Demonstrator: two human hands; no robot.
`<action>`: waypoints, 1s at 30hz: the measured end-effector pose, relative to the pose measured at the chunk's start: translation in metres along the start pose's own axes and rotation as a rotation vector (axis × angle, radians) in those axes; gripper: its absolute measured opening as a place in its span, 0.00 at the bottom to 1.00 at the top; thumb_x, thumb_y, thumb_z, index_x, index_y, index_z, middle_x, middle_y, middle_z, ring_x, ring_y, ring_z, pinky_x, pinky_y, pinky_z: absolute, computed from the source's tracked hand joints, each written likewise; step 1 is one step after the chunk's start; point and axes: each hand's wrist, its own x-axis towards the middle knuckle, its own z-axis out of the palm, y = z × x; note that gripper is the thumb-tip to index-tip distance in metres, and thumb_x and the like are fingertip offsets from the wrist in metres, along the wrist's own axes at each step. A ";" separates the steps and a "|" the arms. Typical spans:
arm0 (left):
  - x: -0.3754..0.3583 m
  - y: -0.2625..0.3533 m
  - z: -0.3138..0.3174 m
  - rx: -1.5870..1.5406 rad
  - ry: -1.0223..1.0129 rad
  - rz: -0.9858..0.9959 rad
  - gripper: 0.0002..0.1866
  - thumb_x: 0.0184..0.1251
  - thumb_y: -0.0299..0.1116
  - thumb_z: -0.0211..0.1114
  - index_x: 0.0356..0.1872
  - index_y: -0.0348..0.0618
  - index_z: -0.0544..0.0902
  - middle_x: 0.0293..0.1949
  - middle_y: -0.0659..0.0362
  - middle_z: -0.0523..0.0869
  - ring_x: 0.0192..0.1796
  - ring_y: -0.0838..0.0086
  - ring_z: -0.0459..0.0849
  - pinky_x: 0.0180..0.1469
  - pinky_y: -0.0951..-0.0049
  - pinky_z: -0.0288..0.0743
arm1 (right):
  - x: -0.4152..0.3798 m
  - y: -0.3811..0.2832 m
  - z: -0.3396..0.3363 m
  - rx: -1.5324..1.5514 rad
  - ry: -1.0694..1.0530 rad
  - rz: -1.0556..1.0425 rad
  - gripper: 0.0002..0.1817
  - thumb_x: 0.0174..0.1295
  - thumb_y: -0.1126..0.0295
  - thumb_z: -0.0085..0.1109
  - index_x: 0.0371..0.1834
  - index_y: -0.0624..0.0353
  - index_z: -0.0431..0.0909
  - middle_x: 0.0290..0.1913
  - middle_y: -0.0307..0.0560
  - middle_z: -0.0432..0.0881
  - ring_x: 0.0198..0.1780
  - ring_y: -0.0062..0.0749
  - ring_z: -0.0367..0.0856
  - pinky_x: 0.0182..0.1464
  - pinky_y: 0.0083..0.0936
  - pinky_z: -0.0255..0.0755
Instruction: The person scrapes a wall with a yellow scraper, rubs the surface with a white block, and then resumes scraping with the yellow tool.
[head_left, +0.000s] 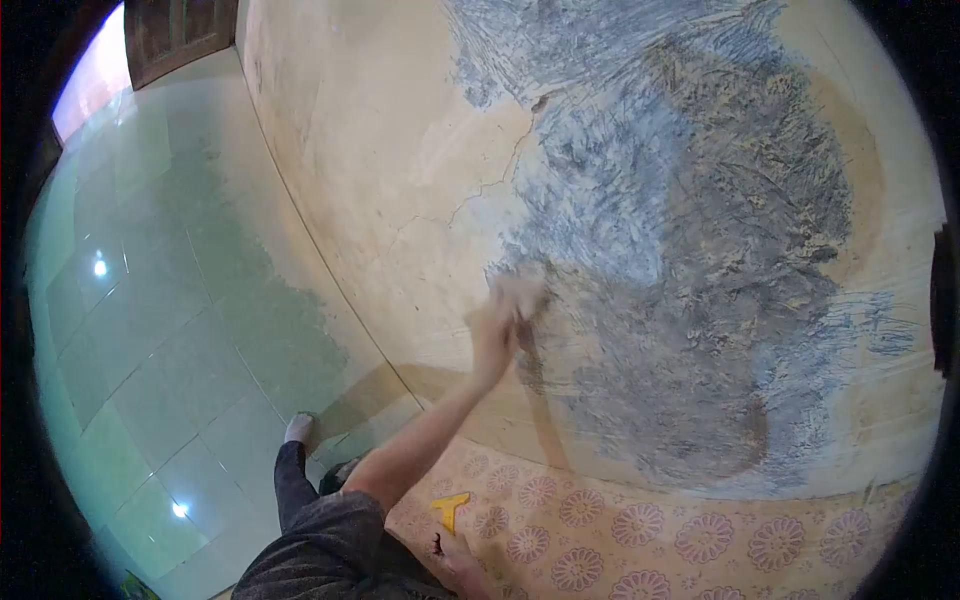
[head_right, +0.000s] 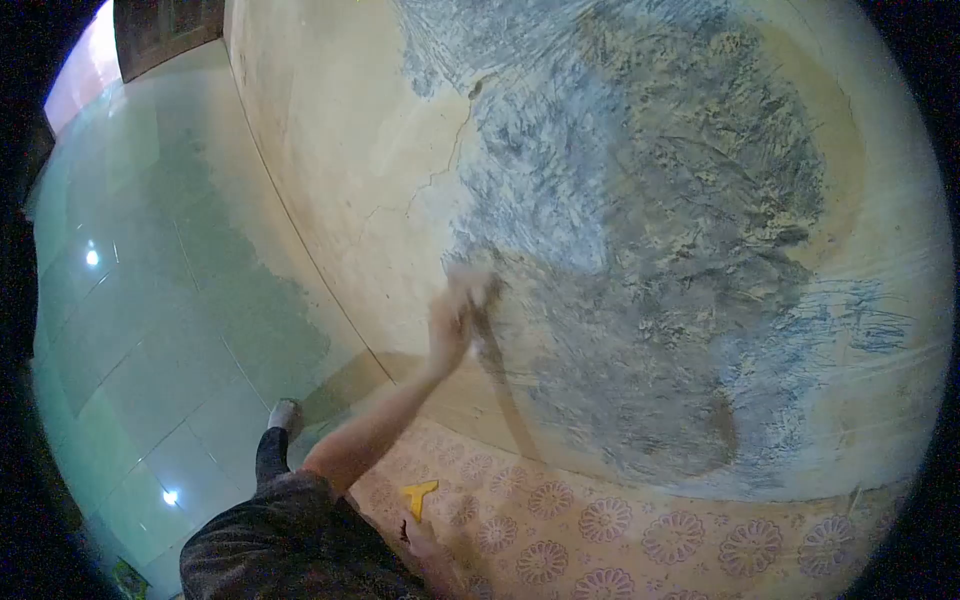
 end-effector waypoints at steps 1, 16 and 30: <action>0.035 0.008 0.001 -0.103 0.136 -0.268 0.22 0.68 0.23 0.54 0.63 0.38 0.73 0.60 0.35 0.74 0.55 0.42 0.78 0.52 0.57 0.74 | -0.011 -0.007 0.004 -0.062 0.010 -0.056 0.14 0.69 0.60 0.55 0.27 0.54 0.72 0.21 0.36 0.71 0.20 0.24 0.70 0.23 0.21 0.65; 0.077 0.059 -0.009 -0.061 0.041 0.191 0.22 0.60 0.21 0.61 0.58 0.42 0.79 0.59 0.46 0.79 0.65 0.51 0.75 0.59 0.59 0.73 | -0.032 0.016 0.008 0.047 -0.020 -0.110 0.17 0.70 0.54 0.55 0.28 0.53 0.72 0.21 0.36 0.72 0.20 0.24 0.71 0.24 0.23 0.67; 0.065 0.021 -0.023 0.032 -0.062 0.173 0.20 0.61 0.18 0.59 0.55 0.39 0.80 0.56 0.46 0.82 0.61 0.53 0.79 0.59 0.62 0.74 | -0.014 0.027 0.020 0.186 -0.038 -0.085 0.19 0.70 0.51 0.53 0.28 0.53 0.72 0.21 0.36 0.73 0.20 0.25 0.71 0.25 0.24 0.67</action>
